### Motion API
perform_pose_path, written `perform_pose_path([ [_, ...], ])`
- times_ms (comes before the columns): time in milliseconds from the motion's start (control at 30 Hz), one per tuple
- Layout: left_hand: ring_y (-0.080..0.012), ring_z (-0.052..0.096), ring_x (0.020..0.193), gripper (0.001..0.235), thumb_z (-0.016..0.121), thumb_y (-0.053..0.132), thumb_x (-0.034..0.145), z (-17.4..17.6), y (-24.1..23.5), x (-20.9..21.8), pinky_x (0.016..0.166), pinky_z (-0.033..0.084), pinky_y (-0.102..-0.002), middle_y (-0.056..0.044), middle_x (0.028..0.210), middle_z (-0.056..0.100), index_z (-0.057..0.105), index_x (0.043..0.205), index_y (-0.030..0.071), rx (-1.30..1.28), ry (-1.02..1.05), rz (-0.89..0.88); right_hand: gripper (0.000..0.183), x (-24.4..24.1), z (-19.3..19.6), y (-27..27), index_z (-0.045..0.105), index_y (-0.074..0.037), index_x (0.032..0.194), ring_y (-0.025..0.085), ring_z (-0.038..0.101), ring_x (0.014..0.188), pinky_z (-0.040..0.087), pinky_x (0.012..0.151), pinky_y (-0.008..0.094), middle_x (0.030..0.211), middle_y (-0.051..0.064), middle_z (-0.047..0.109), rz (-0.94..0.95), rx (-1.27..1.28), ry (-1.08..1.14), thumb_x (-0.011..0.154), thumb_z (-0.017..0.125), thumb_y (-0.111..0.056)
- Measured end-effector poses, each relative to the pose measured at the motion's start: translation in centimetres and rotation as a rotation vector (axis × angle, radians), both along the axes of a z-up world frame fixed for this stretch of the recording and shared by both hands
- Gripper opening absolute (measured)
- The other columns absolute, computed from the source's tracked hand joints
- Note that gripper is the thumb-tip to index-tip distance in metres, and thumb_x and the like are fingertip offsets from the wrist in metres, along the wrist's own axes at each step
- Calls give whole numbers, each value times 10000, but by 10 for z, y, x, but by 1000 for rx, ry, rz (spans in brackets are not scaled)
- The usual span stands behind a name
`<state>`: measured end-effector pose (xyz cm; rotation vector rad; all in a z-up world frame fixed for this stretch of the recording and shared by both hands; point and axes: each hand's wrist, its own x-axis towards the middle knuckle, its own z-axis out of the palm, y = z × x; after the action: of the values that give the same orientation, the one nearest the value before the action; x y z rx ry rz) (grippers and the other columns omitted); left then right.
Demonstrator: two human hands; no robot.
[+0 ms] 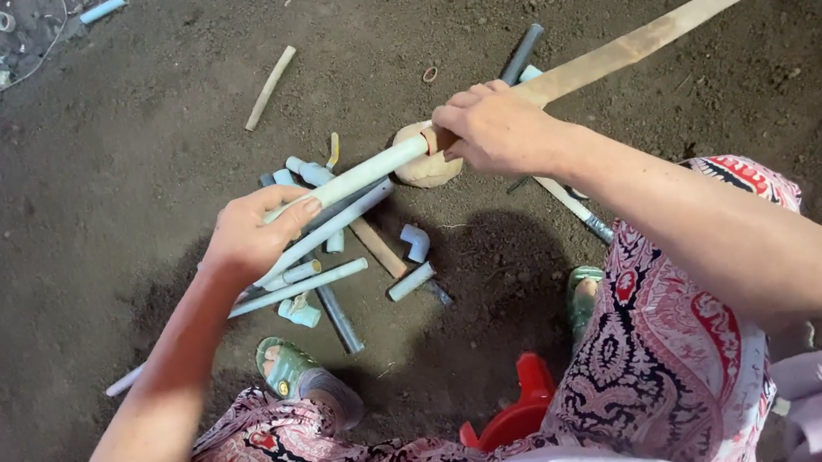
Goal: The person sits on a small stool and assembles PVC pipes and fittings. They insert a pipe into a wooden block, connect various pipe sections and elbows, and wrap black tape around a joint to secure it.
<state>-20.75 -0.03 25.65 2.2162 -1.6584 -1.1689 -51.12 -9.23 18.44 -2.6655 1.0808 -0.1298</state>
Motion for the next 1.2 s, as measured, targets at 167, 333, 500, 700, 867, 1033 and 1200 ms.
perform_pose_path([
  [167, -235, 619, 856, 393, 600, 509, 853, 6, 4, -2, 819, 471, -398, -85, 828, 688, 666, 1144, 253, 23, -17, -5, 293, -5, -15, 0, 599, -155, 967, 255, 617, 964, 424, 883, 388, 929, 58, 640, 24, -49, -40, 829, 653, -408],
  [333, -237, 637, 932, 369, 602, 480, 847, 22, 7, -13, 868, 469, -391, -68, 884, 703, 667, 1142, 269, 17, -83, -34, 275, -4, -15, 8, 606, -179, 938, 247, 628, 926, 438, 853, 376, 887, 39, 650, 31, -64, 1, 822, 647, -424],
  [500, -297, 623, 1022, 413, 639, 451, 813, 30, 11, -33, 908, 465, -412, -102, 1024, 690, 650, 1164, 234, -28, -103, -90, 246, 0, -14, 11, 594, -206, 926, 216, 622, 933, 435, 856, 346, 894, 13, 644, 27, -61, 58, 805, 661, -410],
  [700, -296, 607, 1052, 435, 648, 404, 837, 8, 4, -41, 914, 464, -439, -106, 1074, 659, 599, 1224, 210, -137, -5, -147, 195, 9, 0, 10, 610, -213, 988, 210, 623, 955, 435, 834, 347, 928, 16, 649, 21, 36, 120, 840, 646, -333],
  [867, -327, 607, 1032, 452, 645, 365, 847, 7, 7, -41, 928, 446, -480, -148, 1123, 626, 585, 1242, 155, -120, 71, -195, 292, 15, 13, 19, 589, -195, 1086, 290, 622, 971, 452, 840, 400, 982, 92, 642, 39, 108, 164, 812, 660, -268],
  [1033, -326, 609, 1031, 418, 673, 342, 826, -3, 6, -45, 928, 445, -457, -134, 1112, 633, 612, 1215, 202, -81, 37, -198, 236, 23, 7, 20, 631, -215, 995, 315, 639, 917, 491, 805, 438, 931, 122, 643, 34, 167, 218, 771, 661, -149],
  [1200, -141, 572, 732, 366, 655, 423, 747, -15, 3, -26, 693, 408, -300, 43, 799, 664, 670, 1082, 275, -144, -42, -215, 258, 28, 8, 11, 576, -146, 901, 356, 590, 835, 442, 704, 466, 894, 124, 626, 28, 255, 62, 698, 495, -9],
])
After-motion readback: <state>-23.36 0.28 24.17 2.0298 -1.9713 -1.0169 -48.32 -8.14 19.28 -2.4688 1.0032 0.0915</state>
